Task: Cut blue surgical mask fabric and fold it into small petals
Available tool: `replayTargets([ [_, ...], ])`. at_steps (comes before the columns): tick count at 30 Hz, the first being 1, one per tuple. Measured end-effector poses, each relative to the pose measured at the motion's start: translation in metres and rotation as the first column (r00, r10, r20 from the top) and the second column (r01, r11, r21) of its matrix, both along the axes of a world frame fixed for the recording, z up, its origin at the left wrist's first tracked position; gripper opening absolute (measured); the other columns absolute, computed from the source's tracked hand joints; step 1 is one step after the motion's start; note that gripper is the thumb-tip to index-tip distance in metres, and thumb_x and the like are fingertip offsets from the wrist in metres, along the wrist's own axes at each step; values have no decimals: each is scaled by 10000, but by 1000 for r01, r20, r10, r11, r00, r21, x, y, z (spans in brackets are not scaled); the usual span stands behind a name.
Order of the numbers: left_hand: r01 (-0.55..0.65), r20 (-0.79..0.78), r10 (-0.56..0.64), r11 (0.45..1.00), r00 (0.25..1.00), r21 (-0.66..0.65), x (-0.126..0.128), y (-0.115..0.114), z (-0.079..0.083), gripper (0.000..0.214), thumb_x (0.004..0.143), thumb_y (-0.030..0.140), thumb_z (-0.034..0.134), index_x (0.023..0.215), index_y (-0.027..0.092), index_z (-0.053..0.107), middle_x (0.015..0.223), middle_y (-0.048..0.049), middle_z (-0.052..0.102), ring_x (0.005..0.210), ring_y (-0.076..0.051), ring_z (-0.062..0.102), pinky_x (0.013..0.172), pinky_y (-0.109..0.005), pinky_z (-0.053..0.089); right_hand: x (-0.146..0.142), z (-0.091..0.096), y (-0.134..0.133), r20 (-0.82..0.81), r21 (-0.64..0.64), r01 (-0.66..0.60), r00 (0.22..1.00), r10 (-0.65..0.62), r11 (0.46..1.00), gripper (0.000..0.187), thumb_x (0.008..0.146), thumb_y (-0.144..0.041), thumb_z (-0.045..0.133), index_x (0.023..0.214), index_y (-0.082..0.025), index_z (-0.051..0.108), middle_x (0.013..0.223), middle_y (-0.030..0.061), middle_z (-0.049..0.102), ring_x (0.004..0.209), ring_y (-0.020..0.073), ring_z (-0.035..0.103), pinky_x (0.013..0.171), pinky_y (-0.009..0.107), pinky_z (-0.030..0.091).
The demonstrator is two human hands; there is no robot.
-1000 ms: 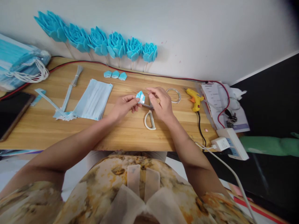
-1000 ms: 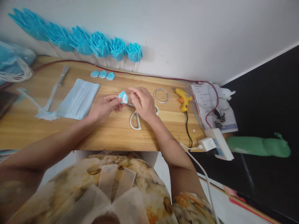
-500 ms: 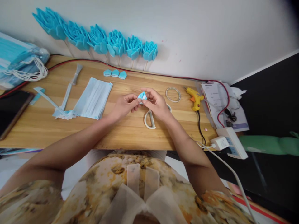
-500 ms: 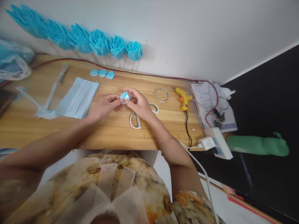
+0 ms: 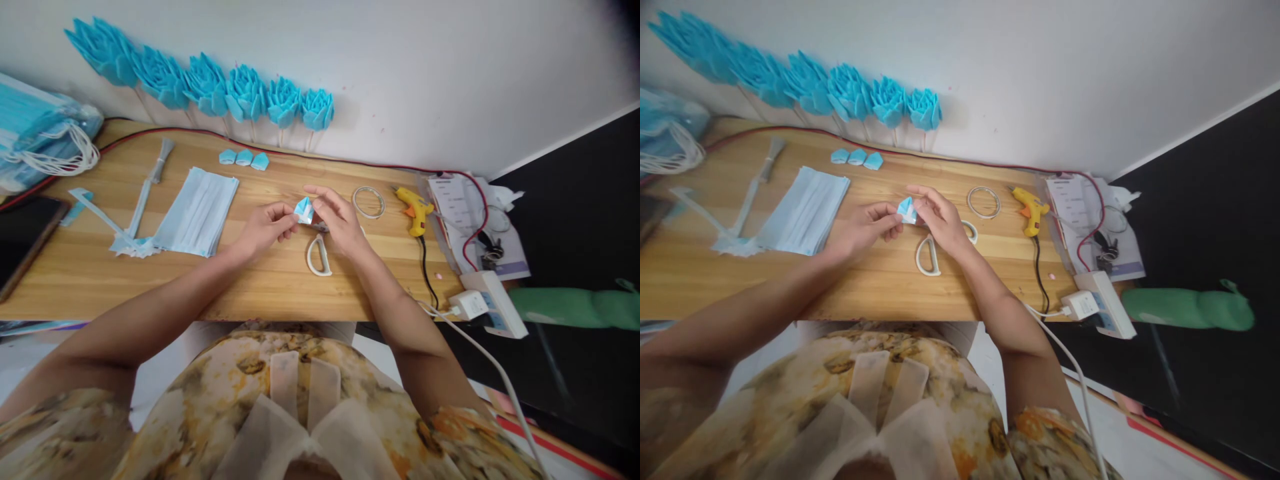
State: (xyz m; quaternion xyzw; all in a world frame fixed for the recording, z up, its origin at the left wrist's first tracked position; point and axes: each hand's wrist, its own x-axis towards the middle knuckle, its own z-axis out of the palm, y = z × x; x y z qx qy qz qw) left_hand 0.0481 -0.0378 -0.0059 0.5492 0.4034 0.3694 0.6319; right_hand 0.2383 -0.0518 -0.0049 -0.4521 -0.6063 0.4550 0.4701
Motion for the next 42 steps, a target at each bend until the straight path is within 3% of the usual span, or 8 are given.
replayTargets([
  [5,27,-30,-27,1000,999,-5,1,-1,2,250,787,353,768,697,173,619,596,25,593,524,-81,494,529,-221,391,-1,-1,2,-13,-26,17,1000,-17,1000,496,852,-457,753,1281,-231,647,888,-14,689,744,112,615,685,262,526],
  [12,-10,-27,11,1000,1000,20,0,-2,5,249,840,332,701,670,174,611,591,18,589,525,-81,487,540,-221,393,3,-5,5,-80,-83,110,990,-117,990,411,897,-494,691,1219,-238,693,843,-12,697,725,122,632,700,277,569],
  [17,-10,167,24,996,986,-83,0,0,3,282,806,377,758,677,174,611,603,7,597,525,-83,501,517,-215,384,7,-8,8,-34,-42,92,995,-94,995,433,893,-436,690,1282,-250,646,1021,25,748,863,145,686,746,281,581],
  [21,152,293,-80,961,953,-231,0,0,5,311,772,406,806,707,173,610,614,-3,609,515,-90,520,496,-216,384,5,-3,7,-34,-51,44,998,-46,998,416,797,-437,801,1152,-247,697,1099,46,751,997,175,692,799,297,592],
  [27,253,310,-160,925,937,-285,0,-1,5,291,841,397,771,753,153,638,609,-8,603,510,-91,522,477,-201,355,1,4,3,-249,-126,-60,968,27,990,320,719,-463,881,838,-220,709,1045,32,764,900,146,699,796,290,595],
  [33,220,280,-139,933,950,-284,-1,2,4,308,859,428,717,782,135,662,574,-7,584,494,-94,509,476,-198,352,2,15,29,-268,-191,81,955,-131,978,327,680,-427,889,851,-224,697,825,-14,743,774,125,679,652,225,547],
  [38,332,220,-290,924,931,-191,-4,0,5,442,782,570,774,764,147,648,549,0,583,467,-89,480,443,-203,302,-10,2,83,-63,-244,141,985,-161,959,175,754,-243,791,866,-201,663,695,-41,670,644,107,614,550,202,474],
  [42,412,162,-388,896,907,-163,-5,0,1,480,779,613,764,760,148,646,561,5,582,471,-86,485,449,-211,308,-29,-20,122,272,-132,260,937,-218,956,123,834,-181,680,957,-191,671,720,-37,658,649,131,621,635,261,522],
])
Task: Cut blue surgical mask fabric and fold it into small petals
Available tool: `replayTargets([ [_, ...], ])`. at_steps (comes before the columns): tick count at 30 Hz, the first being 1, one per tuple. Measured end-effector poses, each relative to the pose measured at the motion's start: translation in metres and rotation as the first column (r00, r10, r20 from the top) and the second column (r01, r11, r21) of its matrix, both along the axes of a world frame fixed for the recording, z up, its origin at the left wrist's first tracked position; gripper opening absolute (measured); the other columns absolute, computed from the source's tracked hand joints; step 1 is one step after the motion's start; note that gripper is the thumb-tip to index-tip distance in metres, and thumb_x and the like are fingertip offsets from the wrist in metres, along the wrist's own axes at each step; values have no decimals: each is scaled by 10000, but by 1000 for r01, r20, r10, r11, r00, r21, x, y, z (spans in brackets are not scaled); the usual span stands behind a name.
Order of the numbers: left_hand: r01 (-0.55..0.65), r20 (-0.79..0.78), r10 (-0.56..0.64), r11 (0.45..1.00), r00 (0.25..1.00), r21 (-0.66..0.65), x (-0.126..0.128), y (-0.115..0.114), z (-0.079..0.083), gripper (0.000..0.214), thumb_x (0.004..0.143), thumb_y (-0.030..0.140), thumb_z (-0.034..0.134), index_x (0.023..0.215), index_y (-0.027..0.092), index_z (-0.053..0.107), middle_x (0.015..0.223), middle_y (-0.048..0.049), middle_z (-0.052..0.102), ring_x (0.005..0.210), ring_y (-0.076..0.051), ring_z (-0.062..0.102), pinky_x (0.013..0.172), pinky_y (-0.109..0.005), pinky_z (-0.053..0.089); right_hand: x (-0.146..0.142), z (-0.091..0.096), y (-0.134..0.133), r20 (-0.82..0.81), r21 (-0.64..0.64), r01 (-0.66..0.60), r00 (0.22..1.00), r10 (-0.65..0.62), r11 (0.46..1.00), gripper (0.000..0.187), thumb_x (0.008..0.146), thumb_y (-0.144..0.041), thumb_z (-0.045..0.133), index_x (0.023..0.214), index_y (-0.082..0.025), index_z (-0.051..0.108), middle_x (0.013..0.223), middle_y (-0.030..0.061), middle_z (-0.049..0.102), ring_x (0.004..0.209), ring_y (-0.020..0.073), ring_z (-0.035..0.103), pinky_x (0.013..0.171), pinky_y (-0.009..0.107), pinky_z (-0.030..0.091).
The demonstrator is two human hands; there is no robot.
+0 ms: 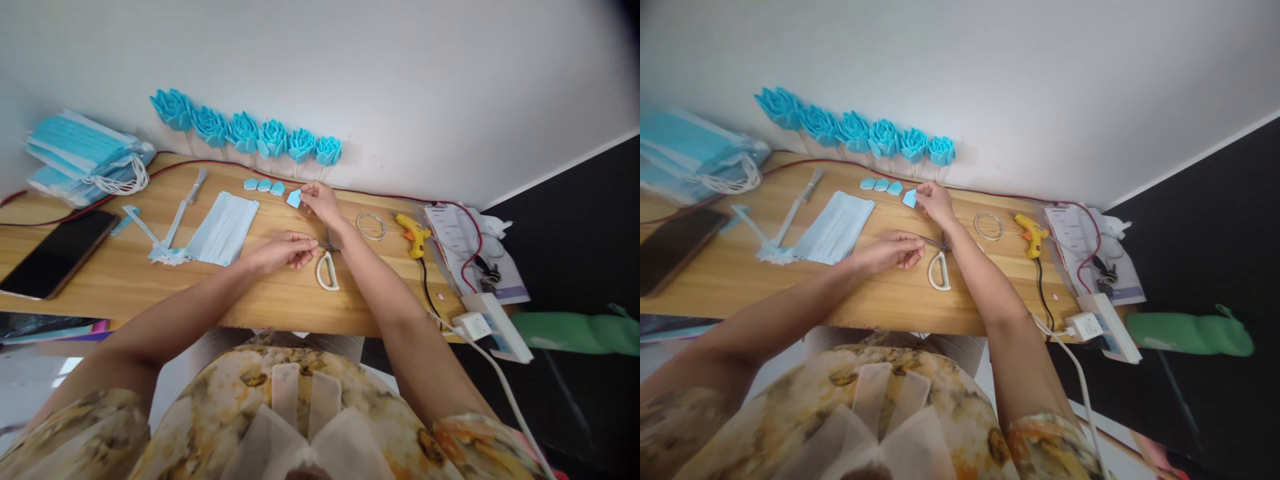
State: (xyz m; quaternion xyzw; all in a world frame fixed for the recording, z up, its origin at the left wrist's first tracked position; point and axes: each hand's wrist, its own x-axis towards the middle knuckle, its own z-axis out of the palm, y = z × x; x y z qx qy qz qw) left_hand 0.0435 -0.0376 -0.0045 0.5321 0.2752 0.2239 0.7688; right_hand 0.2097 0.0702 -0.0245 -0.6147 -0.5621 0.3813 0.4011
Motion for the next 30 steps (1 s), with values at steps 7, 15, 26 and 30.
replayTargets([
  [7,46,-33,-44,997,998,57,-1,3,-7,511,815,655,717,807,150,642,573,20,570,478,-79,466,481,-214,316,-13,-3,23,428,66,-7,904,-22,998,189,880,-195,638,1049,-189,724,1019,60,784,960,219,721,919,366,535],
  [15,72,-75,-65,993,995,92,-1,3,-6,508,826,651,701,822,147,642,611,18,571,513,-85,487,507,-223,346,-16,1,22,523,59,-43,853,6,997,179,952,-227,584,1008,-197,751,1053,72,797,994,234,721,892,348,516],
  [26,118,-87,-108,985,990,128,-1,1,1,536,785,677,707,831,147,643,601,13,571,508,-87,467,504,-228,318,-19,10,7,582,62,-180,806,111,982,301,876,-357,733,1138,-210,741,1097,50,779,963,206,695,841,309,504],
  [30,123,-91,-111,983,990,133,-1,2,2,526,795,669,703,835,147,648,600,16,569,511,-87,476,513,-224,331,-23,11,7,605,32,-147,790,98,989,276,897,-336,726,1143,-213,748,1114,56,781,978,210,702,846,312,509],
])
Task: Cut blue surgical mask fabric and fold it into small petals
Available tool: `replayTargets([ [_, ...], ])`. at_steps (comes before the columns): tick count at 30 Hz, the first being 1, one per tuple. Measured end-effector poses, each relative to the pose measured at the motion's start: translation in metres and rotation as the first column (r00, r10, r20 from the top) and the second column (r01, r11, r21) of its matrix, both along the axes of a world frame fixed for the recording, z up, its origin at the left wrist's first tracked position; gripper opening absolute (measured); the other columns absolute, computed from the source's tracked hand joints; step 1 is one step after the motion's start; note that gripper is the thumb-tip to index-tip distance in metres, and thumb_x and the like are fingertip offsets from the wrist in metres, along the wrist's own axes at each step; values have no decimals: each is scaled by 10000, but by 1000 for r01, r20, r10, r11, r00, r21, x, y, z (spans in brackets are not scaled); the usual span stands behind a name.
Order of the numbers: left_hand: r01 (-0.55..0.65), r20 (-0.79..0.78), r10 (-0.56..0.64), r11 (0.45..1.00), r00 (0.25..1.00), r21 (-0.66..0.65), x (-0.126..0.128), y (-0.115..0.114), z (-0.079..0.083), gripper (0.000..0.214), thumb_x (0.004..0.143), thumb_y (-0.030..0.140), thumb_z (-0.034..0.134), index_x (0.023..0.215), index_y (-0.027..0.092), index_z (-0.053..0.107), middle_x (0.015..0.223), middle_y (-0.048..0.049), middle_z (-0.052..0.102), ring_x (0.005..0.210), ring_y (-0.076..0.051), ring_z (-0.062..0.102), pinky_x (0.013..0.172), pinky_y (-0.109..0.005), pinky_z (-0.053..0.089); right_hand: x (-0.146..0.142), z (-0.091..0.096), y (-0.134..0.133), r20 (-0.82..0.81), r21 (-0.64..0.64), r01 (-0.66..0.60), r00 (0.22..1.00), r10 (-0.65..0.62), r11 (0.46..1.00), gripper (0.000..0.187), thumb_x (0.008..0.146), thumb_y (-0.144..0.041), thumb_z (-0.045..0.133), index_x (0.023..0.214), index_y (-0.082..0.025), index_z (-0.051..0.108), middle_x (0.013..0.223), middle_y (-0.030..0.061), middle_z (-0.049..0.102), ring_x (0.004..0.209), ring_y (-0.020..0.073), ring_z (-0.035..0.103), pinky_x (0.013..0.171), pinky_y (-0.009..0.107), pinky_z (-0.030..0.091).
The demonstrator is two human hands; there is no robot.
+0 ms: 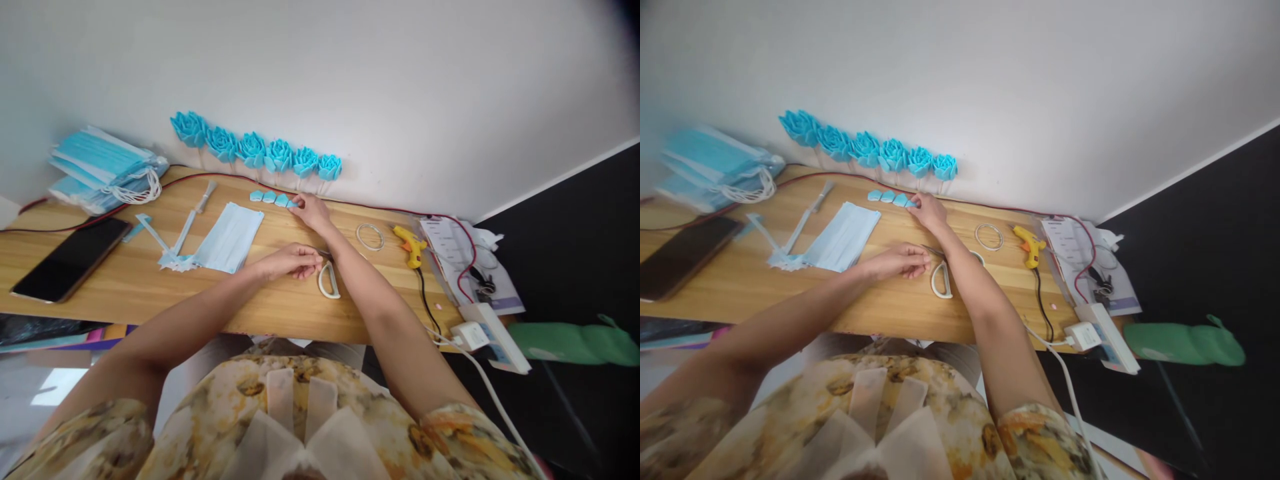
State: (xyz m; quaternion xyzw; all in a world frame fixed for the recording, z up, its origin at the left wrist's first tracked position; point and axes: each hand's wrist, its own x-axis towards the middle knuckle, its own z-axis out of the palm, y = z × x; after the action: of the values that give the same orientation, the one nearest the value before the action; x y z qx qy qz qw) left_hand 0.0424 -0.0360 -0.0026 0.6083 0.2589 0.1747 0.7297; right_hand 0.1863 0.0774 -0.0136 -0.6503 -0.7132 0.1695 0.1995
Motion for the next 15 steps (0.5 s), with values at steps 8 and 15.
replayTargets([
  [8,13,18,-13,1000,1000,6,0,1,-2,457,835,616,682,826,160,655,596,8,584,505,-95,489,505,-226,344,1,-6,10,-31,6,-18,999,19,1000,268,897,-302,727,1149,-214,750,1145,73,776,1018,218,706,894,333,509],
  [15,65,-5,-65,994,998,84,0,1,-2,440,850,591,691,748,164,675,593,-1,577,515,-102,490,516,-236,366,11,-3,1,-152,56,-31,988,39,998,335,939,-320,635,1236,-178,703,1154,79,771,1018,216,696,935,341,504],
])
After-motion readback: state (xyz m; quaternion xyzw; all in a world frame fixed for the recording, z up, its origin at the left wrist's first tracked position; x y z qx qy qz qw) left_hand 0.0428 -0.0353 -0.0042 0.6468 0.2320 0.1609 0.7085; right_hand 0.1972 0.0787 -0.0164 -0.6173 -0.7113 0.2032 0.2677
